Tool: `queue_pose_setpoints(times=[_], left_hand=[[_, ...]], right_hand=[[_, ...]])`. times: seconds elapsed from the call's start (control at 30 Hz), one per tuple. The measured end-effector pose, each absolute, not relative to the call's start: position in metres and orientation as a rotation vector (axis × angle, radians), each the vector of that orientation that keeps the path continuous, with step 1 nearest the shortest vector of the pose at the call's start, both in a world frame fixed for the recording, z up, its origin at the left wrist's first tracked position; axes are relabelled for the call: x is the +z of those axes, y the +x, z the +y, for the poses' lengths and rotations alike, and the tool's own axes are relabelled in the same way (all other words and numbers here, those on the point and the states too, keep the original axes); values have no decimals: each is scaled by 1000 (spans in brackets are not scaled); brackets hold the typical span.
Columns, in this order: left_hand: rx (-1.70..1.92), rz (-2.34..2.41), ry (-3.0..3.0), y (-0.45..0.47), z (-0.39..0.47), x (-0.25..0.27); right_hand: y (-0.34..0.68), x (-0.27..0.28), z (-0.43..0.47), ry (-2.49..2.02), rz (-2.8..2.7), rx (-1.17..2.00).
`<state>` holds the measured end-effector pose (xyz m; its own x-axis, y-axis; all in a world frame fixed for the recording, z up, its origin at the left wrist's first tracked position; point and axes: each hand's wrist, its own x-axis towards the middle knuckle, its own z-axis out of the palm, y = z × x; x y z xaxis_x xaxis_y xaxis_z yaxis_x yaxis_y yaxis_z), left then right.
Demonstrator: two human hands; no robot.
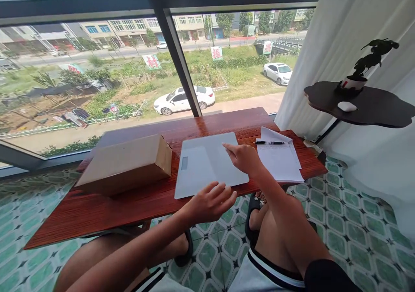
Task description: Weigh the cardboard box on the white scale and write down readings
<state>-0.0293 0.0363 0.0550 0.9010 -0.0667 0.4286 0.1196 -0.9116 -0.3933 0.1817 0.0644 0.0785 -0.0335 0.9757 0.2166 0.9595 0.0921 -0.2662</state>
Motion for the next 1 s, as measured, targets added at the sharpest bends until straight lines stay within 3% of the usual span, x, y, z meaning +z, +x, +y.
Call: queue_pose_setpoints(times=[0.17,0.4,1.0], left_hand=[[-442,225,-2674,39,26,49],[-442,69,-2644,110,23,17],[-554,-104,-2657,116,24,-17]], right_hand=[[232,69,65,-2005,-1902,73],[303,48,53,-2323,-1698,-134],[330,22,64,-2366,-1681,-146]])
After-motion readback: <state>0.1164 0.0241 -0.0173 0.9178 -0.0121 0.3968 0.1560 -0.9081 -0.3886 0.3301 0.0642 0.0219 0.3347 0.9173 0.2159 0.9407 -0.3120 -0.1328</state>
